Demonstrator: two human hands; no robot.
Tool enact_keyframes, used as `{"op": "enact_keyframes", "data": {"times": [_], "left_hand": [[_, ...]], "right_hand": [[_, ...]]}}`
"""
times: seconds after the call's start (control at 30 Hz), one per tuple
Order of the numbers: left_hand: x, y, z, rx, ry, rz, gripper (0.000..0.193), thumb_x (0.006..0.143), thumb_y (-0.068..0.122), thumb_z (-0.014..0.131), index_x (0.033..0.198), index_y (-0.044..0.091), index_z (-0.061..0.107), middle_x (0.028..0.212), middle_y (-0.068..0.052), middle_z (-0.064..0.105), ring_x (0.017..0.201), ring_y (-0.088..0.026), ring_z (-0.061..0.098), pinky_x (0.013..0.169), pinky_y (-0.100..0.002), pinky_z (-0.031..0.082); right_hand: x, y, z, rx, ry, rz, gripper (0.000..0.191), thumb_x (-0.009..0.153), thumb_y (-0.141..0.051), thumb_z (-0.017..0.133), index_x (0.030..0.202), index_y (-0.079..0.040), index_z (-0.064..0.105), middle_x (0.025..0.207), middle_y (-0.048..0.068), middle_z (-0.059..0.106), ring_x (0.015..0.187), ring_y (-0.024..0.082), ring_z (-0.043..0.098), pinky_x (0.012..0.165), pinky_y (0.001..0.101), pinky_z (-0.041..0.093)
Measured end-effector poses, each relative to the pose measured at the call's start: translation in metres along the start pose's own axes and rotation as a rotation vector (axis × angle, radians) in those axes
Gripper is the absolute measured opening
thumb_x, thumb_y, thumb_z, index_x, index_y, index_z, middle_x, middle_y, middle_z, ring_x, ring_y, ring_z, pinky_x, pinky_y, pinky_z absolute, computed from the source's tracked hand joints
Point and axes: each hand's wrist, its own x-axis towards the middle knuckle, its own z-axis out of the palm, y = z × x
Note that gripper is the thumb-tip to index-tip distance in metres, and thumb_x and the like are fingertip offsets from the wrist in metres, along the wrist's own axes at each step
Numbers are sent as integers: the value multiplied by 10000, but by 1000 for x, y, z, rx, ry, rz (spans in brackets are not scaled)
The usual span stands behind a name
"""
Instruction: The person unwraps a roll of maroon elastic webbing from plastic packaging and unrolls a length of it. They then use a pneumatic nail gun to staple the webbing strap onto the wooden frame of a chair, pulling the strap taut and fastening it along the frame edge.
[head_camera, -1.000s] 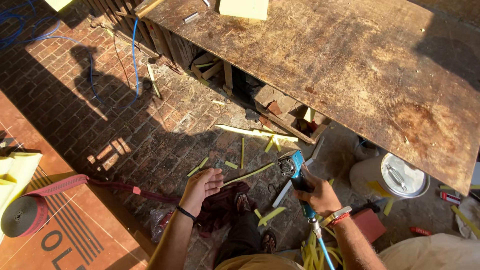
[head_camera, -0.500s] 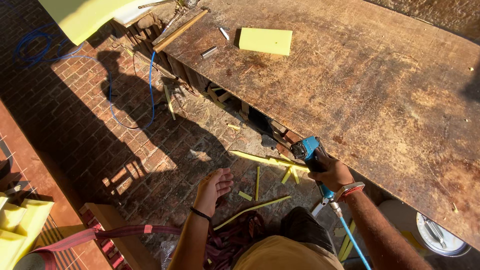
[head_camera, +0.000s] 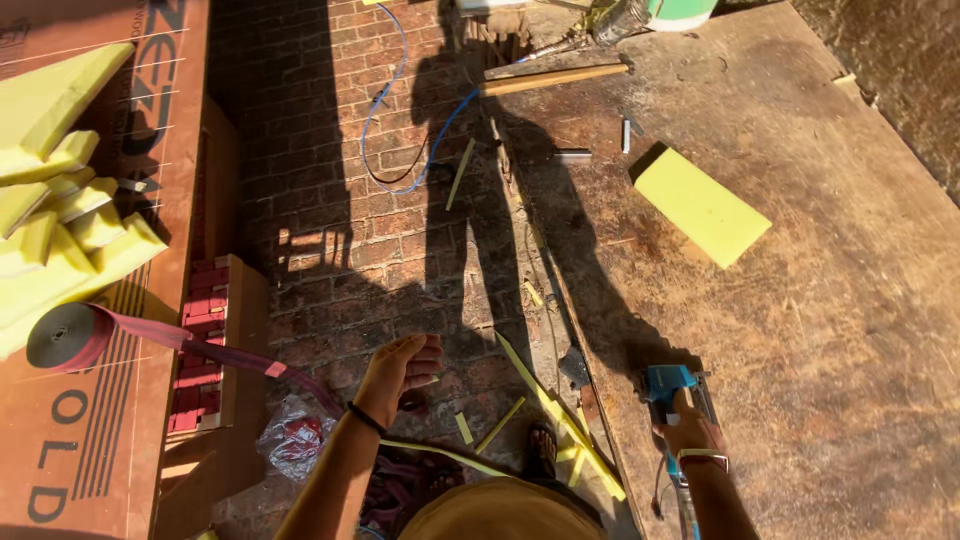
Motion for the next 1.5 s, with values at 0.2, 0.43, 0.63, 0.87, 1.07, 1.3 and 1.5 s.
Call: {"op": "enact_keyframes", "data": {"times": [0.2,0.43,0.63,0.87,1.07,1.3,1.5], "left_hand": [[-2,27,0,-176,134,41,377,1007,304,597,1206,19,742,1022,-104,758,910,-222,721,796,-399,587],[16,26,-63,-378,320,103,427,1035,390,531,1020,21,746,828,-60,707,716,-185,680,666,-362,572],[51,24,-146,-543,521,120,620,1060,451,503,559,85,492,493,-44,450,442,-184,425,483,-349,380],[93,29,-210,-760,481,257,608,1061,408,441,524,124,416,430,-38,335,378,-184,280,429,-372,264],[122,62,-235,-790,506,316,564,1066,381,426,549,162,368,451,-27,318,413,-175,287,469,-369,292],[177,127,-224,-707,470,242,517,1060,350,411,585,149,370,483,-39,312,450,-184,271,495,-386,290],[265,191,-218,-570,498,47,560,1074,381,411,578,130,336,499,-64,290,464,-222,265,537,-423,312]], "right_hand": [[70,-72,-55,145,-56,-236,466,843,-502,721,1237,-254,744,1243,72,755,1176,300,696,1006,439,549],[86,-290,-55,793,-742,-828,447,1005,-288,743,697,-12,573,543,32,466,468,135,365,454,332,329],[47,-452,-50,662,-758,-1087,377,920,-246,706,597,-78,607,483,-32,386,435,79,299,416,319,265],[43,-564,-53,315,-560,-1068,540,912,-347,741,518,-77,489,467,-27,346,426,93,285,438,328,266],[51,-629,-77,220,-464,-1110,496,915,-396,724,574,-64,583,488,1,466,446,99,391,458,326,334],[112,-680,-131,310,-341,-1002,352,919,-374,722,806,-41,716,689,46,713,628,137,684,609,318,548],[275,-719,-195,565,-67,-963,277,898,-307,735,1031,-65,755,953,70,802,916,158,773,802,325,611]]}}
